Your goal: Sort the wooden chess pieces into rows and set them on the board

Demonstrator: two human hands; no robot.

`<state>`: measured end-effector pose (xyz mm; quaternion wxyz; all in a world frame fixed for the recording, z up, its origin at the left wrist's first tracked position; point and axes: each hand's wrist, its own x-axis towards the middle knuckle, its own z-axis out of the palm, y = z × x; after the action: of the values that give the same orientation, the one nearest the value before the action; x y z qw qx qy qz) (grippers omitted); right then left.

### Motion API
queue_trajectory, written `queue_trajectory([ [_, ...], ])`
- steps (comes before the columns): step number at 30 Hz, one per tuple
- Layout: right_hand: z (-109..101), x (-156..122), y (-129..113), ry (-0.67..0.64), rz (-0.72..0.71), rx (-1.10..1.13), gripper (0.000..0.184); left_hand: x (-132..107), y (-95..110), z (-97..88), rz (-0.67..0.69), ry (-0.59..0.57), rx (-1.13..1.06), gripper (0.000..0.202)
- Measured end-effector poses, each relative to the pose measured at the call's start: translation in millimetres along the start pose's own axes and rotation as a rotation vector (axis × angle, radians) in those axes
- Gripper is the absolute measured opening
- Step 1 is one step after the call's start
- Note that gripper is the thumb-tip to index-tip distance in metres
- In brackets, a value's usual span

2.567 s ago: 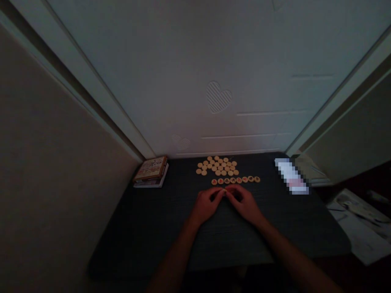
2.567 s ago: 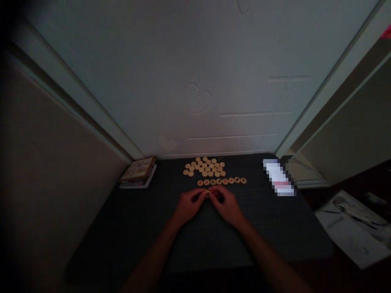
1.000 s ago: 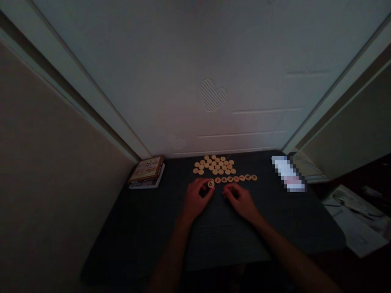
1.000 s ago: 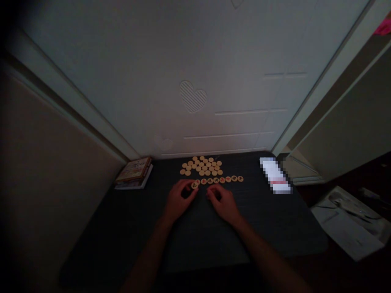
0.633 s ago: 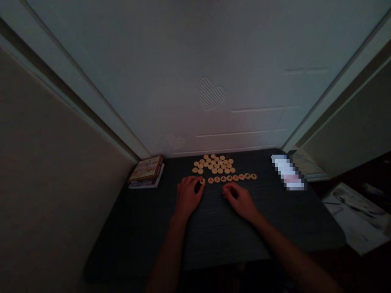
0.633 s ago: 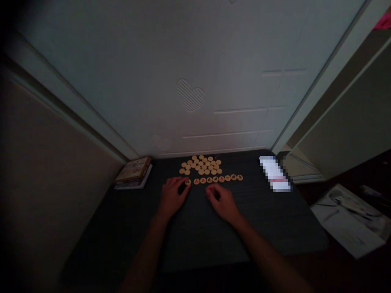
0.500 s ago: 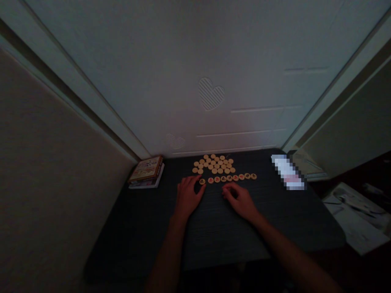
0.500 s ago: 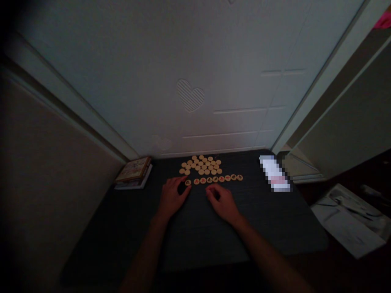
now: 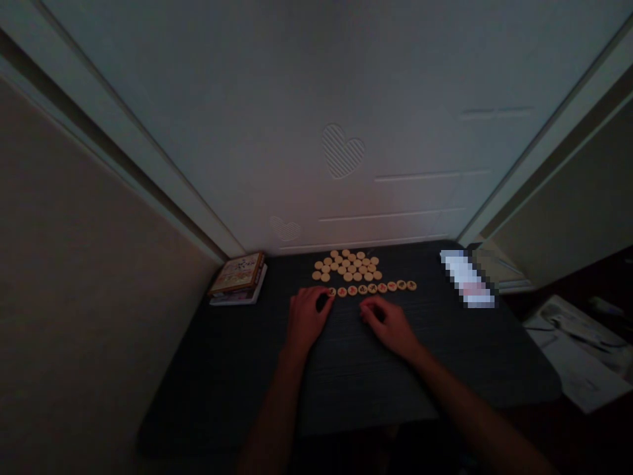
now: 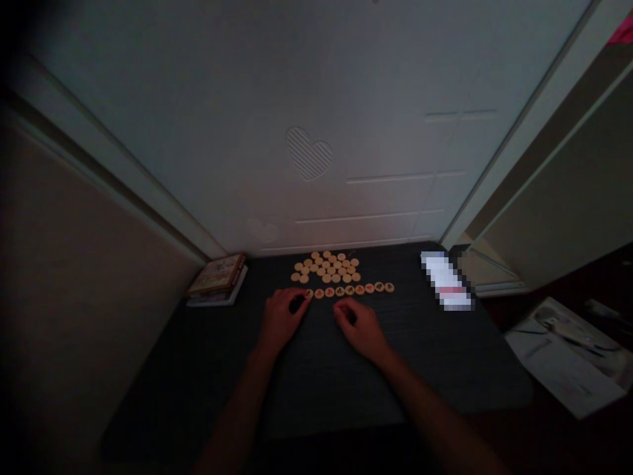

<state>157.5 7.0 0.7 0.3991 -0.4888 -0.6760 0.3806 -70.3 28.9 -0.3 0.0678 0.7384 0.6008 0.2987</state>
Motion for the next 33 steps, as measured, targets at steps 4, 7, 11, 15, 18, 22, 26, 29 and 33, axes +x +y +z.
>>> queue_trajectory([
  [4,-1,-1,-1,-0.006,0.01,-0.011,0.016,0,3,0.1,-0.012,-0.017,0.021,0.014],
  [7,-1,-1,-1,-0.009,0.011,-0.013,0.016,0,4,-0.3,-0.016,-0.009,0.019,0.017],
  [11,0,-1,1,-0.011,0.012,-0.014,0.016,-1,3,-0.3,-0.004,0.004,0.008,0.018],
  [15,0,0,1,-0.008,0.008,-0.011,0.017,-1,2,0.4,0.015,0.006,0.016,0.016],
  [18,0,-1,0,-0.01,-0.002,-0.004,0.017,-1,0,1.3,0.012,0.007,0.001,0.018],
  [22,0,-1,1,0.001,-0.004,-0.009,0.017,0,-4,3.4,-0.012,0.046,-0.081,0.023],
  [26,0,0,1,-0.002,0.0,-0.011,0.017,6,-13,3.1,-0.035,0.102,-0.088,0.031],
  [29,-1,0,1,-0.01,-0.006,-0.023,0.016,14,-21,0.1,-0.032,0.071,0.03,0.042],
  [33,-2,0,1,-0.011,-0.004,-0.024,0.015,22,-29,-6.0,0.004,-0.01,0.166,0.044],
])
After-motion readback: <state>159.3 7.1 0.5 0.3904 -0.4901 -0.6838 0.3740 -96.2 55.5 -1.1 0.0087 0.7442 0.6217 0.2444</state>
